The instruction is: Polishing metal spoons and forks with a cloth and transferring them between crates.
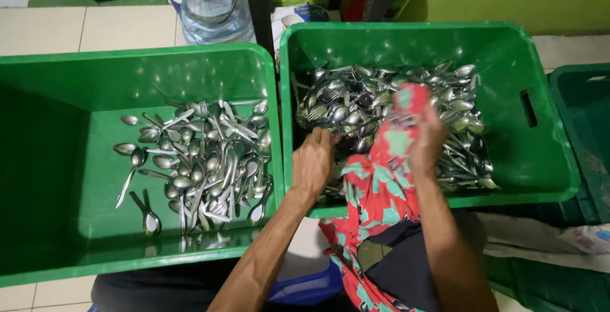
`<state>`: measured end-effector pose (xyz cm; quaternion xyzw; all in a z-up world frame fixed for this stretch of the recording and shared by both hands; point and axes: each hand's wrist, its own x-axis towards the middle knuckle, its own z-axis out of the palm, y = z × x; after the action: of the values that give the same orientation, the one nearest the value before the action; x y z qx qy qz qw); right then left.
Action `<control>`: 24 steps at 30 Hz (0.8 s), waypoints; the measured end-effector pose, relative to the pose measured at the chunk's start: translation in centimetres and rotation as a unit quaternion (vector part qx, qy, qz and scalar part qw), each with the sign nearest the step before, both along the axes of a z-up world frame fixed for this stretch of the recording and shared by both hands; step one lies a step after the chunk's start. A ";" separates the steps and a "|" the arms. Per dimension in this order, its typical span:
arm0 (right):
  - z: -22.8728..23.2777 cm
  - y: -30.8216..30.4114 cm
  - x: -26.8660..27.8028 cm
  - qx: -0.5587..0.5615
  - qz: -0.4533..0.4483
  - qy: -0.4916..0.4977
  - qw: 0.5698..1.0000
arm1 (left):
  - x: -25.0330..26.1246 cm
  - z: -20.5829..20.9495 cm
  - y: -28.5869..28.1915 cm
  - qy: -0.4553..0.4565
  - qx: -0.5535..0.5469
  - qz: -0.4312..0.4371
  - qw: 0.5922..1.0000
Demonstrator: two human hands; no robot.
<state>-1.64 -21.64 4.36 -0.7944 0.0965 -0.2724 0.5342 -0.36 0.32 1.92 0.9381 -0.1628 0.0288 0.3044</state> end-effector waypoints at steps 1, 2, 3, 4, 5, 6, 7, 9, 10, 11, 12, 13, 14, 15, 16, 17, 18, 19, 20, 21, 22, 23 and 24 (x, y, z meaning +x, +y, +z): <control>-2.2 -0.1 0.4 0.003 0.001 0.001 1.000 | 0.7 -0.4 0.1 0.001 0.003 0.001 1.000; -4.4 -0.3 0.9 -0.081 0.090 -0.021 0.992 | 1.3 -0.9 0.3 -0.061 0.031 -0.016 0.998; -6.7 -0.5 1.0 -0.164 0.175 -0.041 0.970 | 1.9 -1.4 0.3 -0.121 0.059 -0.035 0.990; -5.5 0.8 0.8 -0.162 0.174 -0.039 0.971 | 2.1 -0.2 0.4 -0.119 0.060 -0.037 0.990; -4.2 2.1 0.8 -0.242 0.191 -0.042 0.950 | 2.5 1.1 0.5 -0.158 0.074 -0.081 0.981; -2.9 3.4 0.8 -0.321 0.206 -0.045 0.923 | 3.0 2.4 0.7 -0.197 0.087 -0.125 0.969; -2.7 3.6 0.8 -0.320 0.206 -0.048 0.924 | 3.1 3.1 0.6 -0.199 0.090 -0.124 0.968; -2.5 4.0 0.7 -0.228 0.213 0.005 0.950 | 3.1 4.3 0.6 -0.242 0.108 -0.182 0.947; -3.3 3.6 0.6 -0.227 0.213 0.003 0.950 | 3.7 4.8 0.8 -0.244 0.109 -0.182 0.946; -4.2 3.1 0.5 -0.241 0.198 0.051 0.949 | 4.2 5.1 0.9 -0.252 0.127 -0.199 0.938; -5.1 2.6 0.3 -0.255 0.183 0.098 0.944 | 4.7 5.5 0.9 -0.260 0.144 -0.217 0.930; -4.5 2.7 0.2 -0.255 0.182 0.099 0.944 | 5.6 5.7 1.6 -0.260 0.144 -0.217 0.930; -3.9 2.8 0.1 -0.242 0.198 0.110 0.943 | 6.6 5.9 2.2 -0.268 0.150 -0.222 0.926; -3.3 3.0 0.1 -0.229 0.213 0.120 0.942 | 7.7 6.3 2.9 -0.276 0.156 -0.227 0.921; -2.7 3.1 0.0 -0.228 0.211 0.119 0.943 | 8.0 6.5 3.1 -0.277 0.157 -0.229 0.920; -2.1 3.5 0.0 -0.220 0.220 0.113 0.944 | 8.5 6.8 3.5 -0.285 0.162 -0.227 0.917; -1.6 3.8 0.0 -0.213 0.229 0.107 0.944 | 8.9 7.1 3.9 -0.293 0.166 -0.225 0.914; -1.5 3.7 -0.1 -0.212 0.228 0.107 0.944 | 9.1 7.5 4.1 -0.292 0.167 -0.226 0.914; -1.4 3.6 -0.2 -0.200 0.233 0.108 0.946 | 9.3 7.9 4.3 -0.306 0.176 -0.220 0.910; -1.3 3.6 -0.3 -0.189 0.238 0.109 0.946 | 9.5 8.2 4.5 -0.320 0.185 -0.212 0.905; -1.6 3.3 -0.3 -0.189 0.237 0.109 0.947 | 9.4 8.6 4.6 -0.320 0.185 -0.213 0.905; -1.9 3.1 -0.3 -0.185 0.238 0.110 0.947 | 9.3 9.0 4.7 -0.314 0.180 -0.208 0.909; -2.2 2.8 -0.4 -0.182 0.238 0.110 0.948 | 9.3 9.4 4.8 -0.308 0.174 -0.204 0.913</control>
<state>-2.01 -18.81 2.18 -0.9030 -0.0883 -0.0608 0.4160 8.96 5.09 11.37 0.8675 -0.4382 0.2246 0.0703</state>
